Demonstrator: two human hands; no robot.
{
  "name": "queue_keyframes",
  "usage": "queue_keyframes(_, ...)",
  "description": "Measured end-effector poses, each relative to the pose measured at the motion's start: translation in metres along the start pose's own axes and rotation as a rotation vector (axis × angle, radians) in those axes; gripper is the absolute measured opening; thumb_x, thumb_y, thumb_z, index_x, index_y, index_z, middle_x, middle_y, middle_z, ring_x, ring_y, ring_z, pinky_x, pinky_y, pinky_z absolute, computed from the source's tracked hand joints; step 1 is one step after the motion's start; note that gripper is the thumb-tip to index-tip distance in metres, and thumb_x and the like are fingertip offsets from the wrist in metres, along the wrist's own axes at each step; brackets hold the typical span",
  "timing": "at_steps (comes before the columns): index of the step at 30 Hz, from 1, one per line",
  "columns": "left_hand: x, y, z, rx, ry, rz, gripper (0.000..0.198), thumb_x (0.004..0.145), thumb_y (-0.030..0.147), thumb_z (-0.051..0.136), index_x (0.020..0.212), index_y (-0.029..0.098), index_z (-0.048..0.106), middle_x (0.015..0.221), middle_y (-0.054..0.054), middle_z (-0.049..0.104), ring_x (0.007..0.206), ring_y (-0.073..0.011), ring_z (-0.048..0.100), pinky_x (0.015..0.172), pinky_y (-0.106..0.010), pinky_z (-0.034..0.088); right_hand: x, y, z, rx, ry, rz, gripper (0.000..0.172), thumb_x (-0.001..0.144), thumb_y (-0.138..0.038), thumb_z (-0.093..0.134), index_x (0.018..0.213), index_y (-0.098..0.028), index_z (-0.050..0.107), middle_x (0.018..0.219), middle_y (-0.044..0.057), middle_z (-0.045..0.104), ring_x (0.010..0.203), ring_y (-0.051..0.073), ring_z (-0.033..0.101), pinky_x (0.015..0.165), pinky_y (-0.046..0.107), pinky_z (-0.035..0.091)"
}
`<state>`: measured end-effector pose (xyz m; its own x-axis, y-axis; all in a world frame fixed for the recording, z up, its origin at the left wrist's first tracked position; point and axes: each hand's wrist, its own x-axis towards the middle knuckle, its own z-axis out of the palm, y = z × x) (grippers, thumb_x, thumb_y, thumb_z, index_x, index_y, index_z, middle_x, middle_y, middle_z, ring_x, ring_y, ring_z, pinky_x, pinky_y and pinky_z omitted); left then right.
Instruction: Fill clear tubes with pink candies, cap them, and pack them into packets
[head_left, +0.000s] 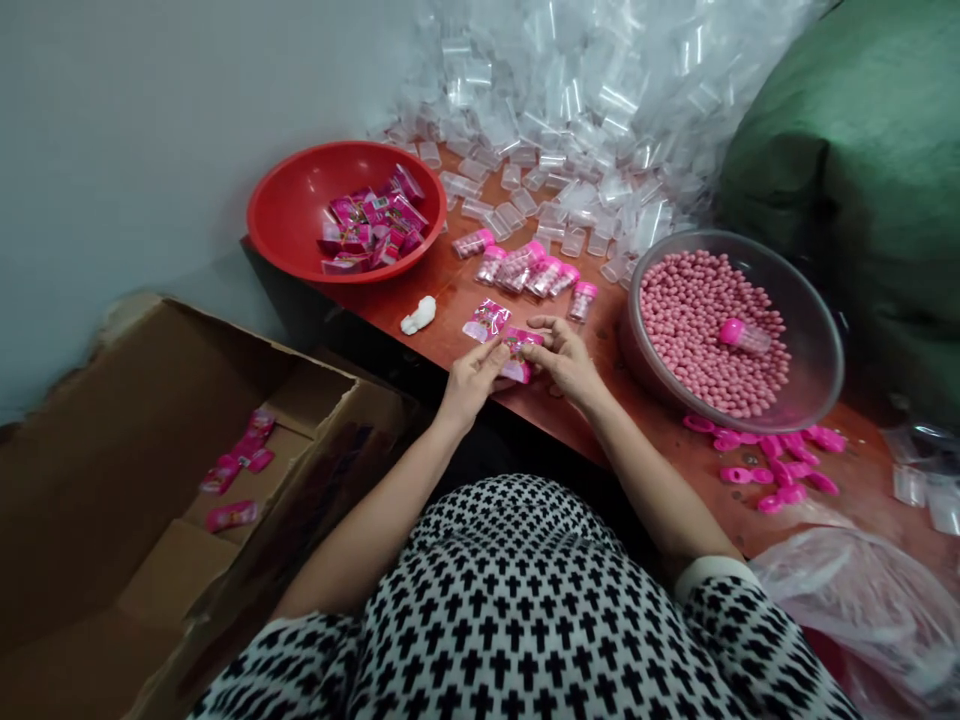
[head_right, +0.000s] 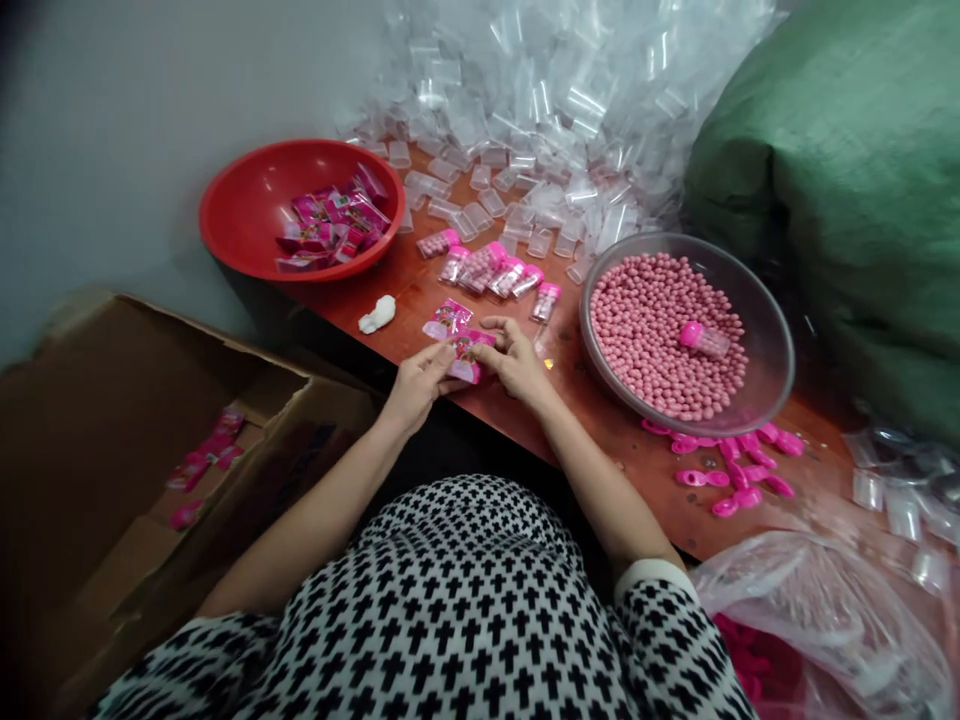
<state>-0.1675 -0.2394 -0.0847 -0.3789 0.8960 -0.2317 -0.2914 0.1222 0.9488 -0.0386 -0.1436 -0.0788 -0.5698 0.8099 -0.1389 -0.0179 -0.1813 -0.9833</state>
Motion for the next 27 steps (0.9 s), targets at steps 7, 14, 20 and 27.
queue_keyframes(7,0.001,0.004,-0.002,-0.164,-0.062,-0.251,0.041,0.052,0.041,0.096,0.069,0.009,0.077,0.068,-0.009,0.073,0.061,-0.0138,0.069,0.062,-0.023,0.059,0.004,-0.020,-0.016,-0.613,0.108,-0.033,0.032,0.086,-0.042,0.069,0.105,-0.019,0.059,0.075,-0.001,0.064,0.069,0.017,0.063,0.063,0.028,0.050)
queue_keyframes(14,-0.005,0.011,0.002,-0.304,0.137,-0.282,0.030,0.054,0.025,0.095,0.061,0.008,0.071,0.060,-0.005,0.070,0.053,-0.0105,0.065,0.054,-0.020,0.056,0.048,-0.031,-0.034,-1.309,0.605,0.062,0.047,0.088,-0.037,0.071,0.116,0.000,0.061,0.117,0.031,0.063,0.105,0.039,0.068,0.088,0.048,0.053)
queue_keyframes(20,0.003,0.013,-0.001,-0.554,0.268,-0.360,0.027,0.067,0.018,0.090,0.064,0.011,0.064,0.063,-0.001,0.068,0.054,-0.0089,0.064,0.054,-0.019,0.056,0.041,-0.025,-0.045,-1.304,0.504,0.092,0.019,0.095,-0.017,0.050,0.093,-0.007,0.067,0.095,0.026,0.072,0.093,0.034,0.072,0.082,0.046,0.055)
queue_keyframes(27,0.012,0.016,0.011,-0.817,0.328,-0.405,0.017,0.080,0.022,0.083,0.082,0.015,0.068,0.074,-0.001,0.072,0.067,-0.0117,0.071,0.071,-0.023,0.060,-0.050,-0.010,0.006,-0.283,0.108,0.062,0.043,0.090,-0.066,0.055,0.086,-0.023,0.052,0.062,-0.002,0.065,0.040,0.011,0.055,0.036,0.020,0.042)
